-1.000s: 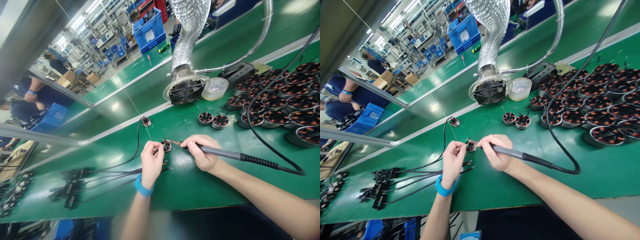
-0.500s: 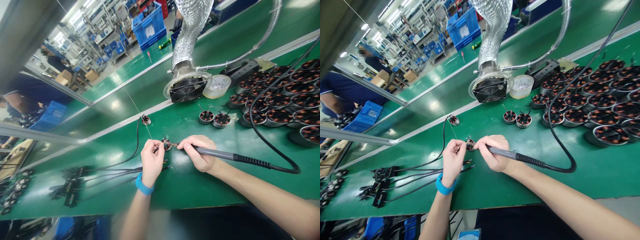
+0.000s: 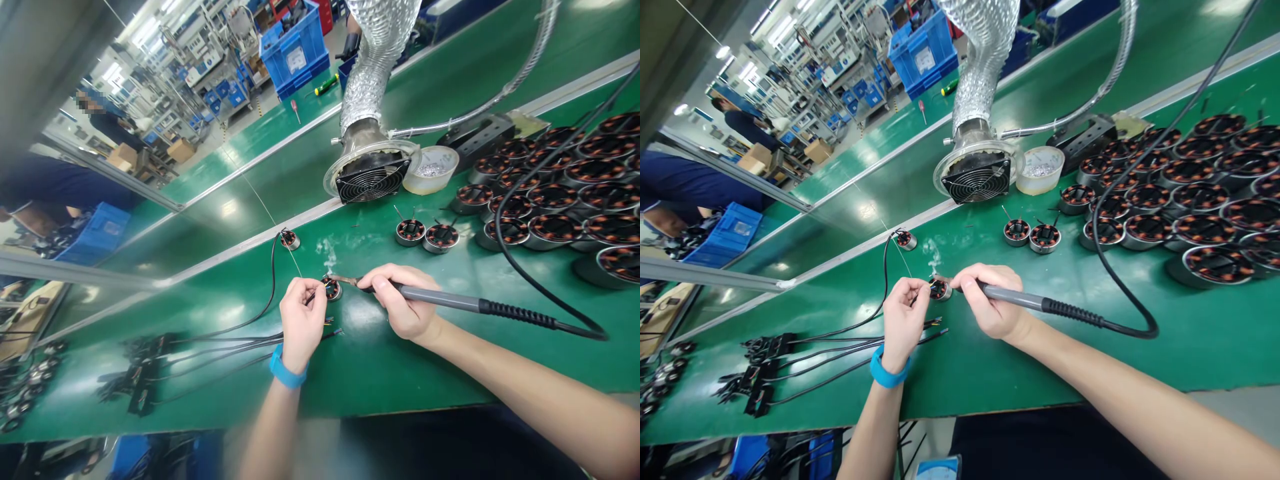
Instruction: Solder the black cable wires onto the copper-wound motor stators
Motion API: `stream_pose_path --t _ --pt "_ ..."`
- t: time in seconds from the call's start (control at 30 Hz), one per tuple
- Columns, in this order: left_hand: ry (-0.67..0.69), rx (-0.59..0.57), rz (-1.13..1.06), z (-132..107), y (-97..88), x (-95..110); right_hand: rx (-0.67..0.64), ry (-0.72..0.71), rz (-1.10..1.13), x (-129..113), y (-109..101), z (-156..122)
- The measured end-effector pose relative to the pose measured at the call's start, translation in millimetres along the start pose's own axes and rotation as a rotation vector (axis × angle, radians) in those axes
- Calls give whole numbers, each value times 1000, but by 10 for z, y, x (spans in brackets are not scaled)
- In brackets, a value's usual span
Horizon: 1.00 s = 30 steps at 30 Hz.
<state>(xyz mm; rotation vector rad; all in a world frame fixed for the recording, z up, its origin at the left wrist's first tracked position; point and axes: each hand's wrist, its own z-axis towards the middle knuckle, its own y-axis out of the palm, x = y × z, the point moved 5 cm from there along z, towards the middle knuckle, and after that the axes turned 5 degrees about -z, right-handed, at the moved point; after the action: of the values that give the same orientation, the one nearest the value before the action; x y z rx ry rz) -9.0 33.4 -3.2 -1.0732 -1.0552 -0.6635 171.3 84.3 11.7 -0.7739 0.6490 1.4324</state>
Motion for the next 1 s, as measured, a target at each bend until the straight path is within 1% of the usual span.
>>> stream_pose_path --t 0.27,0.47,0.57,0.63,0.7,0.8,0.9,1.0 --pt "7 -7 -5 6 0 -9 6 -5 -34 39 29 -17" --pt "-5 -8 -4 9 -5 -16 -5 -43 -54 -11 36 8" --pt "-23 -12 -18 17 -10 -43 -39 -43 -74 -12 69 25" --pt "-22 -16 -23 28 -16 -59 -84 -52 -81 23 128 35" --pt "12 -24 -8 35 -26 -52 -141 -74 -66 72 215 35" --pt "104 -42 50 8 -51 8 -252 -101 -25 121 348 5" --pt "194 -46 126 -47 -90 60 -325 -89 14 128 397 -41" --pt "235 -25 179 -45 -112 32 -505 -49 -40 160 446 -82"
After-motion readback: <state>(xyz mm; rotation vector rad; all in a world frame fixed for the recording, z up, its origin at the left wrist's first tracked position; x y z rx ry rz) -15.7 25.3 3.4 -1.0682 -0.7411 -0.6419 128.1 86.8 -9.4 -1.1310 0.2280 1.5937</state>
